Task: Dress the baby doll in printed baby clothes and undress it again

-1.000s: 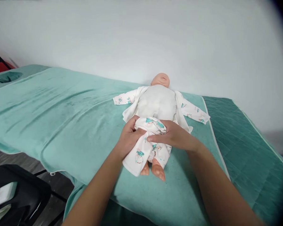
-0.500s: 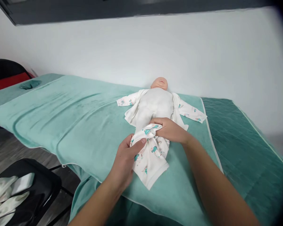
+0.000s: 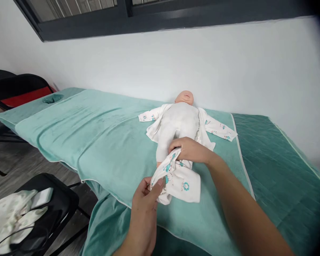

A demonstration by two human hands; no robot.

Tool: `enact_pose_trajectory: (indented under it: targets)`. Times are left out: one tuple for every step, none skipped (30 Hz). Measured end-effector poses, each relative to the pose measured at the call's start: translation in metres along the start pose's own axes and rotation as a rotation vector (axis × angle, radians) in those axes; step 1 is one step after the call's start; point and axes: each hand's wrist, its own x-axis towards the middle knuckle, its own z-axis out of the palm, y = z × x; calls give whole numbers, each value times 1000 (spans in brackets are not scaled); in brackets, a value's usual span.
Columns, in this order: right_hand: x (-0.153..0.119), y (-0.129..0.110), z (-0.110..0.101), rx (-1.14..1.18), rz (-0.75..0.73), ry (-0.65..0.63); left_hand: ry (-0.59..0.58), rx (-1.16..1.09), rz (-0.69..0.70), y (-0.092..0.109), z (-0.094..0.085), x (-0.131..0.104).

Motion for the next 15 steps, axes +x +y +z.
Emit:
enact_pose_trajectory:
  targets:
    - [0,0,0,-24,-7,0,22,27,25,-4,-6,4]
    - [0,-1,1,-42,-8,1,32,65,49,-7,-13,8]
    - [0,-2,1,-51,-6,-1,30,120,72,-8,-18,13]
    - [0,-3,2,-53,0,-2,16,192,95,-8,-23,18]
    - [-1,-4,3,-54,7,-2,-3,271,117,-6,-27,23]
    - [-1,-6,4,-57,15,4,-25,349,134,-3,-30,28]
    - [-2,-7,5,-65,25,14,-45,418,145,1,-32,31]
    - [-2,-8,6,-78,35,28,-62,470,151,5,-32,34]
    - [-2,-8,7,-91,44,42,-73,508,154,10,-33,37]
    - [-3,-9,8,-102,51,53,-81,535,153,14,-32,39]
    - [-3,-9,9,-109,58,58,-96,546,146,17,-33,40]
    - [-3,-8,9,-109,65,58,-133,531,126,20,-33,41]
    - [-3,-8,10,-102,72,60,-196,484,91,23,-34,43]
    - [-3,-8,10,-88,78,66,-278,409,48,25,-36,45]
    - [-3,-8,10,-72,81,75,-370,319,6,26,-38,47]
